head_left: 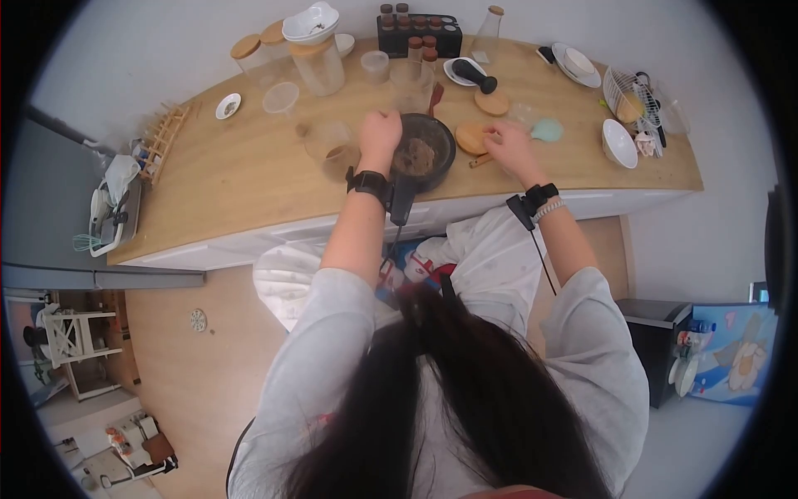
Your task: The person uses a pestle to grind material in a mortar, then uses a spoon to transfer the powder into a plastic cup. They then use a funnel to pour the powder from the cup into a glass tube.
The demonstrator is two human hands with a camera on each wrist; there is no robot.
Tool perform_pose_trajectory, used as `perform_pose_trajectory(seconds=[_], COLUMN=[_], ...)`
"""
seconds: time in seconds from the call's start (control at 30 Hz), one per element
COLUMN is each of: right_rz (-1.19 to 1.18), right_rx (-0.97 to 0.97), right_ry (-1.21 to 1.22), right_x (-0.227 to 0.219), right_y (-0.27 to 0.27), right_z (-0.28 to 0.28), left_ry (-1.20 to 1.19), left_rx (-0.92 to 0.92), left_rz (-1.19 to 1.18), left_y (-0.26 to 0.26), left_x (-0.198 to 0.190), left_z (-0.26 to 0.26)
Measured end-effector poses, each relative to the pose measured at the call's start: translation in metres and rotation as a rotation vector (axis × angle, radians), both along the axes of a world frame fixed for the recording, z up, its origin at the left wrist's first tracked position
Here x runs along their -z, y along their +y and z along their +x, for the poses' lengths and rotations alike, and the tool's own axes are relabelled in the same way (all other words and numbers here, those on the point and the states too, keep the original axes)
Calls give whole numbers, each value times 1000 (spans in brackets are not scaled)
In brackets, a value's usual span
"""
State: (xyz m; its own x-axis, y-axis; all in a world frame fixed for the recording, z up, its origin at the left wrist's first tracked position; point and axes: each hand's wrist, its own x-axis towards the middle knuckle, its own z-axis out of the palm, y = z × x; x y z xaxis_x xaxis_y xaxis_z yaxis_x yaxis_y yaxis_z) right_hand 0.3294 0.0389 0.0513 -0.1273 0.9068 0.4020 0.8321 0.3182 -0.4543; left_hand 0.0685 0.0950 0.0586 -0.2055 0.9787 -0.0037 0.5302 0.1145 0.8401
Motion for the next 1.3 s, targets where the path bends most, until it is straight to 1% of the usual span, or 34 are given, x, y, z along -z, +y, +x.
perform_pose_trajectory(seconds=[0.1,0.17,0.27,0.37,0.53,0.67,0.77,0.87,0.97,1.0,1.07,1.17,1.27,1.3], right_rz=[-97,-141,-213,-142,-83,63,117,230,208,190,151,258,288,242], right_rx=[21,27,46,53,102,115,131,145,143,162,201,217,110,67], right_ry=[-139,-276,-407,-331,-354,-339,-287,-236,-256,-227,-169,-166,-75,-33], right_x=[3,-8,-15,4,19,35,43,48,48,50,32,-1,-14,-13], right_y=[10,4,-14,-19,-10,0,1,9,24,27,24,18,26,32], right_z=[-11,-17,-23,-12,19,45,63,79,95,96,83,46,17,10], left_ry=[44,51,43,30,55,46,67,84,74,66,59,43,43,53], left_rx=[-11,-12,-27,-42,-51,-54,-54,-67,-65,-58,-60,-66,-44,-44], left_rz=[35,42,66,76,87,95,103,104,84,73,50,42,27,29], left_y=[-2,-7,-9,-7,-7,-9,-11,-9,-8,-9,-8,-8,-7,-5], left_x=[1,-6,-9,-5,-4,-5,-7,-3,-6,-7,-6,-7,-9,-8], left_z=[-1,0,-1,1,0,0,1,3,0,0,3,3,4,4])
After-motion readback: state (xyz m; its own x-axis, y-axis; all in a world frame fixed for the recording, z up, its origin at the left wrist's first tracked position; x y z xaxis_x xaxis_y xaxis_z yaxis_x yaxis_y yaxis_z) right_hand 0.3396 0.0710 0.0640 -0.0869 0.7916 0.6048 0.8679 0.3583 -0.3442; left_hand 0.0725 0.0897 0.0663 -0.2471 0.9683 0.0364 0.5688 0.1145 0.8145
